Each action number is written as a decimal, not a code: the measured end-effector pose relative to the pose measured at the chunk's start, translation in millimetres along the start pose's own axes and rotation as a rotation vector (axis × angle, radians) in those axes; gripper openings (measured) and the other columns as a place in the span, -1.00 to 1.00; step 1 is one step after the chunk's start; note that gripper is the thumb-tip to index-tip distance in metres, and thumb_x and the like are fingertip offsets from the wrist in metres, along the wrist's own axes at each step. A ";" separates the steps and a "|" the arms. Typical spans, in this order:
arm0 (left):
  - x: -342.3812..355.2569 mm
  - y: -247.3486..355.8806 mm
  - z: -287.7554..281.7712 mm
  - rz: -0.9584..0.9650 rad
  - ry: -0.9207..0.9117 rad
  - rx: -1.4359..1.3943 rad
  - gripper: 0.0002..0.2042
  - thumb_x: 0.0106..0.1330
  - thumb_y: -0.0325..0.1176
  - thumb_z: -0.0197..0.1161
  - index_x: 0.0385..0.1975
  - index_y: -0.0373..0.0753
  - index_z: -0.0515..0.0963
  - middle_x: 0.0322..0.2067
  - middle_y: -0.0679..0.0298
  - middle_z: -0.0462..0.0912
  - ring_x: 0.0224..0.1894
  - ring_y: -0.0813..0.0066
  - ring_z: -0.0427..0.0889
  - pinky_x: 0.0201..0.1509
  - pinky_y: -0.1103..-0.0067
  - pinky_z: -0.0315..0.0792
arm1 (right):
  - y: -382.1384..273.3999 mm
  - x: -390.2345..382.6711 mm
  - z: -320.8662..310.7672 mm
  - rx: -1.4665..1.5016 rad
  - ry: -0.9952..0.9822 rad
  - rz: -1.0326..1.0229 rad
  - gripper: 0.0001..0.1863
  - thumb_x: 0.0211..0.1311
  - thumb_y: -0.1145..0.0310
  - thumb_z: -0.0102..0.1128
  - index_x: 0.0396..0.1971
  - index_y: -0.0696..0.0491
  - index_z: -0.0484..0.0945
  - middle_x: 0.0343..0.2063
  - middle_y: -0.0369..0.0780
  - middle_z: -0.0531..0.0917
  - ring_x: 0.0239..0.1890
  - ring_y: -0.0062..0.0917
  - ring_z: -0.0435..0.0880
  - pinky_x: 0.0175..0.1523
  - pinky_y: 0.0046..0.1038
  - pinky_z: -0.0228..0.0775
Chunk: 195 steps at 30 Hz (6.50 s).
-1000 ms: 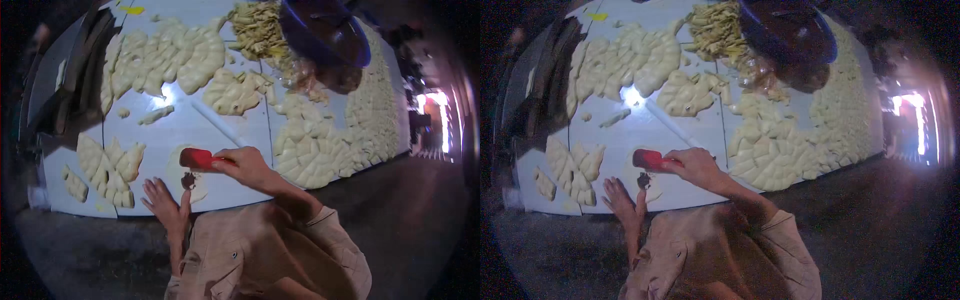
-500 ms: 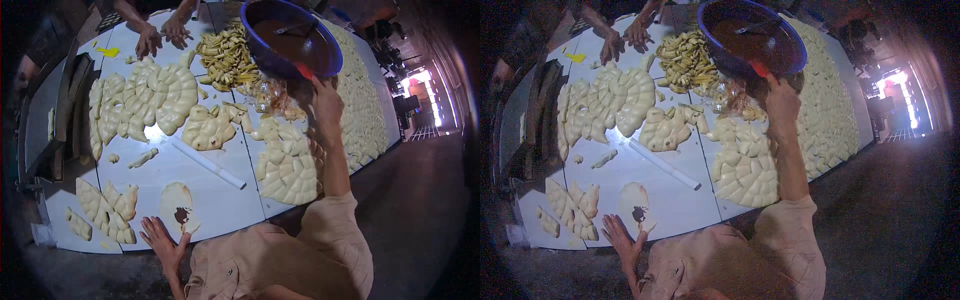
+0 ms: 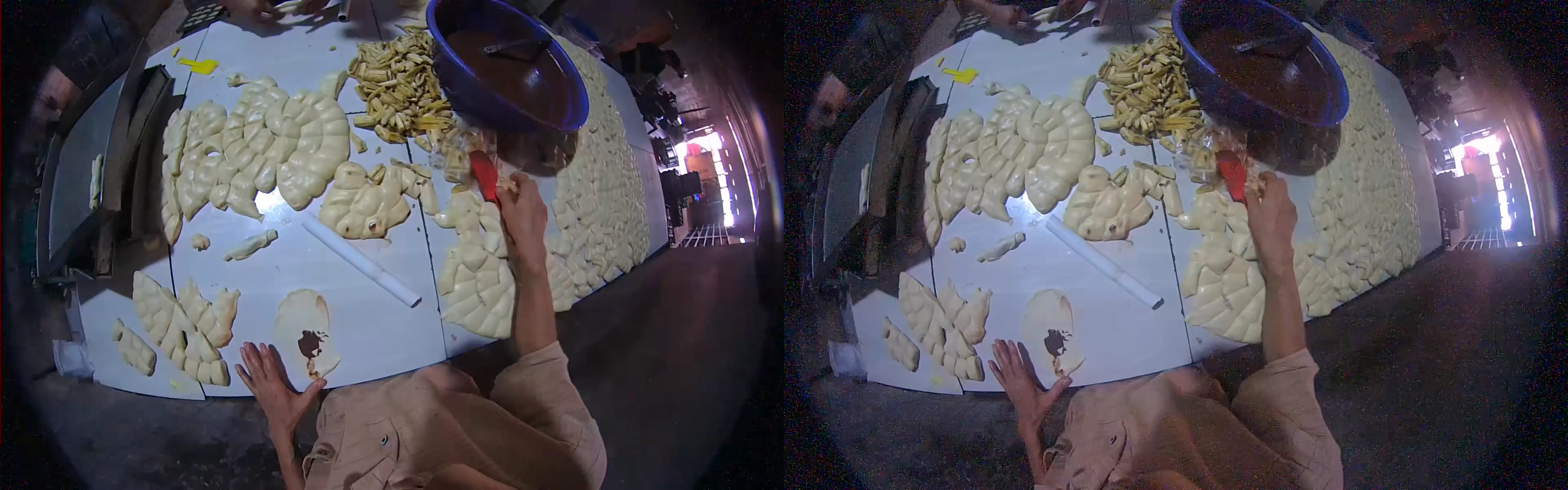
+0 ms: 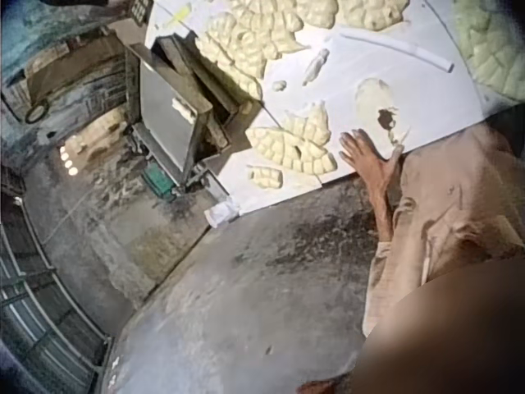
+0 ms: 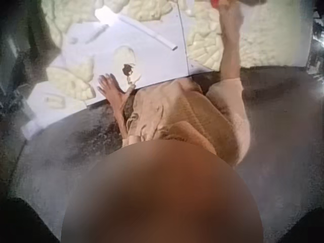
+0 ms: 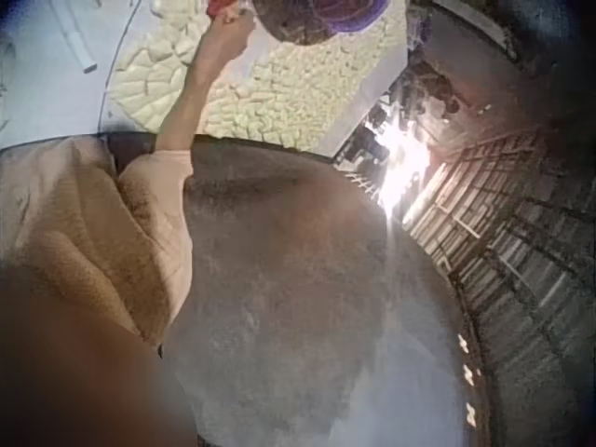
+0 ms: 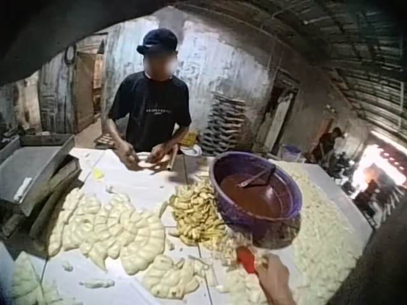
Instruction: The person prepares dough by flattening it with a rolling pin, spreading a dark filling using a spatula, and rolling the dough into cylinders. The person then places the rolled dough pieces onto a large metal tray.
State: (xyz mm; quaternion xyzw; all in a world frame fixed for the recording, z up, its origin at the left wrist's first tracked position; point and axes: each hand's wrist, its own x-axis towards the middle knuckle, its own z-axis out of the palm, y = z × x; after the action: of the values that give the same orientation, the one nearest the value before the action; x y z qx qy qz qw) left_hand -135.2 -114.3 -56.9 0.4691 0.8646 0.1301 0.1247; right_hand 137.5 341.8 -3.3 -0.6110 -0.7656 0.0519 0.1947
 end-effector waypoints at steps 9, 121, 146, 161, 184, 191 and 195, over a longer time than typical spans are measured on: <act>4.4 2.1 0.3 0.016 0.048 0.073 0.26 -0.06 0.39 0.42 0.49 -0.37 -0.01 0.50 -0.18 -0.03 0.57 -0.10 -0.11 0.55 -0.07 -0.34 | -81.1 19.2 46.0 0.227 -0.255 -0.457 -0.62 0.27 0.18 0.19 -0.01 0.07 0.63 -0.04 -0.07 0.66 -0.01 -0.17 0.67 0.08 -0.20 0.49; 110.8 -14.4 -24.4 0.469 0.037 0.061 -0.15 0.19 0.33 0.19 0.36 -0.17 0.34 0.41 0.06 0.28 0.48 0.04 0.17 0.50 -0.03 -0.05 | -173.2 -186.7 56.9 0.335 -0.401 -1.002 -0.39 0.16 0.04 0.37 0.13 0.08 0.53 0.16 -0.12 0.55 0.16 -0.24 0.51 0.20 -0.19 0.32; 121.7 -3.4 -17.5 0.418 0.312 -0.137 -0.67 0.20 -0.37 0.36 0.00 -0.04 0.67 -0.06 0.25 0.64 -0.26 0.35 0.64 -0.30 0.42 0.47 | -187.6 -182.2 79.2 0.303 -0.229 -0.873 -0.62 0.20 0.37 0.32 0.05 -0.04 0.61 -0.03 -0.21 0.65 0.02 -0.32 0.62 0.08 -0.24 0.43; 124.5 -7.4 -24.8 0.408 0.229 -0.089 -0.71 0.28 -0.20 0.34 -0.01 -0.03 0.65 -0.02 0.31 0.57 -0.05 0.36 0.55 -0.05 0.38 0.36 | -202.7 -172.8 70.6 0.389 -0.348 -0.935 -0.64 0.26 0.33 0.28 0.05 0.05 0.58 -0.05 -0.21 0.64 -0.01 -0.30 0.59 0.01 -0.24 0.42; 164.0 -31.9 -57.0 0.314 0.329 -0.182 -0.71 0.26 -0.26 0.36 -0.05 -0.17 0.67 -0.09 0.22 0.68 -0.02 0.26 0.62 0.13 0.27 0.36 | -256.4 -133.1 75.6 0.483 -0.447 -0.768 -0.65 0.21 0.32 0.31 -0.02 0.09 0.62 -0.10 -0.13 0.66 -0.01 -0.19 0.62 0.08 -0.19 0.47; 208.7 -50.1 -57.4 0.254 0.217 -0.175 -0.83 0.26 -0.31 0.34 -0.20 -0.17 0.68 -0.23 0.21 0.68 -0.09 0.20 0.63 0.03 0.32 0.42 | -293.2 -108.2 116.9 0.361 -0.427 -0.977 -0.75 0.22 0.37 0.23 -0.12 0.09 0.63 -0.18 -0.17 0.65 -0.09 -0.23 0.61 0.04 -0.18 0.44; 213.3 -41.0 -76.2 0.364 0.191 -0.132 -0.88 0.25 -0.33 0.34 -0.29 -0.18 0.65 -0.30 0.21 0.65 -0.17 0.15 0.63 -0.09 0.33 0.45 | -296.2 -88.5 114.8 0.388 -0.463 -0.969 -0.79 0.21 0.41 0.24 -0.15 0.08 0.65 -0.24 -0.16 0.66 -0.19 -0.20 0.63 -0.06 -0.22 0.49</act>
State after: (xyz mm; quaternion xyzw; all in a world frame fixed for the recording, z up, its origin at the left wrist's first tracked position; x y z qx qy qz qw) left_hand -305.7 35.8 -19.6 0.5938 0.7631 0.2507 0.0472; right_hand -159.3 202.0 -35.5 -0.1157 -0.9575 0.2286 0.1322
